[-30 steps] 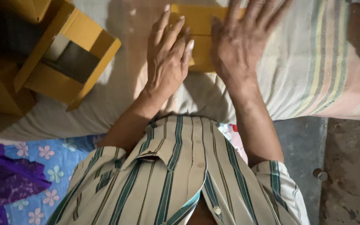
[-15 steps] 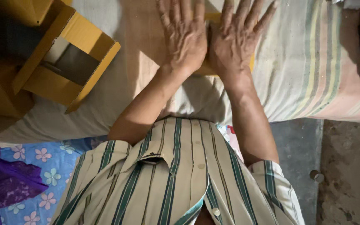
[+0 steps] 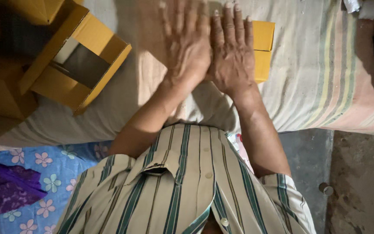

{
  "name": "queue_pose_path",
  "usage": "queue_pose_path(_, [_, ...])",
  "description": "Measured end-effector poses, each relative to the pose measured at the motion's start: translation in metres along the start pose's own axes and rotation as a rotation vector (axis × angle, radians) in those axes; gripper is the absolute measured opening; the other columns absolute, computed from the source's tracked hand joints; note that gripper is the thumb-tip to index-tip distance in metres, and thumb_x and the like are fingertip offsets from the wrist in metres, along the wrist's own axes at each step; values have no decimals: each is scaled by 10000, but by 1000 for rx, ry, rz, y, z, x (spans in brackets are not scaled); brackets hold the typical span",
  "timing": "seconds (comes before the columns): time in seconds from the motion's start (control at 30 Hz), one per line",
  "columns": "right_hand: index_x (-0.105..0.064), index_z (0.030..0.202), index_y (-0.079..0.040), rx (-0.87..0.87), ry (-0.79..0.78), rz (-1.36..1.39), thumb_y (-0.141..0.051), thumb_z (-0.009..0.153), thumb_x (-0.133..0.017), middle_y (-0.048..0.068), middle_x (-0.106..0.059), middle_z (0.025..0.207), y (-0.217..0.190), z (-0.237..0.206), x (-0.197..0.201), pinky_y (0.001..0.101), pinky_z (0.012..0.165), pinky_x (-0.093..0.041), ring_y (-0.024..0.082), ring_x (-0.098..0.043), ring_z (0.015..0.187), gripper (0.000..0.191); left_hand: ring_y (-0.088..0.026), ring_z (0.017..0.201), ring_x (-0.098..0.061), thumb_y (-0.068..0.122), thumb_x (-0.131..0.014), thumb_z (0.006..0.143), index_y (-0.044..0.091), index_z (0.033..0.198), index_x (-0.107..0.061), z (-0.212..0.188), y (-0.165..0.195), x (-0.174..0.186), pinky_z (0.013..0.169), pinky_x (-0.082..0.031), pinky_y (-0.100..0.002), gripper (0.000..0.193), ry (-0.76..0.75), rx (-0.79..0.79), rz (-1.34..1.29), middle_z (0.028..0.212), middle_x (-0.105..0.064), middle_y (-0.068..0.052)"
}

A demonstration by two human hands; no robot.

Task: The person sits on the floor beside a bed and folds flat yellow cardboard boxes into open boxes, pressing the creases and sides by hand, then sets each folded box aside and picks up the next flat box to fold.

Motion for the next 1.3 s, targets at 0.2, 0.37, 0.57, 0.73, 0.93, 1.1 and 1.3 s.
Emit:
queue_pose_path(0.2, [-329, 1614, 67, -38, 39, 40, -371, 1126, -423, 310, -292, 1672, 35, -24, 18, 527, 1300, -114, 439, -208, 1581, 662, -441, 1430, -379, 325, -531, 1083, -63, 1478, -476, 5, 11, -4, 1173, -230, -579, 557, -72, -77, -167, 1492, -472, -285])
queue_pose_path(0.37, [-402, 1578, 102, -66, 250, -49, -340, 1168, -487, 365, -382, 1592, 52, -32, 32, 635, 1244, -118, 532, -239, 1520, 609, -418, 1312, -473, 431, -557, 995, -26, 1335, -559, 12, 34, -10, 1134, -204, -716, 570, -112, -12, 44, 1312, -591, -220])
queue_pose_path(0.57, [-522, 1394, 82, -190, 217, -87, -303, 1114, -494, 373, -472, 1439, 76, -17, 25, 731, 1149, -114, 592, -284, 1430, 477, -412, 1257, -531, 392, -514, 1060, 60, 1201, -638, 32, 28, -16, 1174, -154, -744, 381, -206, 47, -5, 1221, -639, -196])
queue_pose_path(0.73, [-484, 1505, 19, -326, 166, -150, -359, 1156, -437, 427, -318, 1537, 83, -21, 37, 741, 1156, -35, 613, -144, 1481, 517, -439, 1365, -436, 401, -509, 1079, 31, 1227, -632, 24, -13, -13, 1153, -106, -772, 417, -187, 160, 106, 1367, -543, -266])
queue_pose_path(0.93, [-290, 1621, -9, -292, -3, -8, -467, 1102, -333, 358, -151, 1661, 55, 4, 13, 714, 1214, 36, 545, 1, 1530, 693, -519, 1475, -281, 395, -485, 1098, 77, 1553, -443, 19, 9, -20, 1186, -40, -759, 557, -85, 34, 57, 1528, -424, -308])
queue_pose_path(1.1, [-238, 1662, 14, -415, 27, -55, -448, 1143, -320, 407, -113, 1668, 93, -26, 44, 743, 1199, 50, 577, 27, 1535, 700, -526, 1480, -254, 443, -478, 1088, 64, 1565, -368, 16, -40, -5, 1161, -4, -735, 619, -184, 137, 173, 1574, -329, -338])
queue_pose_path(1.3, [-211, 1639, 9, -326, -12, -55, -473, 1098, -377, 407, -104, 1647, 53, 1, 13, 746, 1188, 24, 577, 12, 1510, 743, -451, 1553, -263, 400, -465, 1110, 61, 1600, -356, 19, 8, -24, 1236, -20, -735, 606, -235, 90, 106, 1636, -347, -244])
Point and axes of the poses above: each hand's wrist, its own z-axis towards the middle knuckle, its own x-axis out of the back of the hand, y = z × x, the point moved 10 cm from there along z, towards the middle knuckle
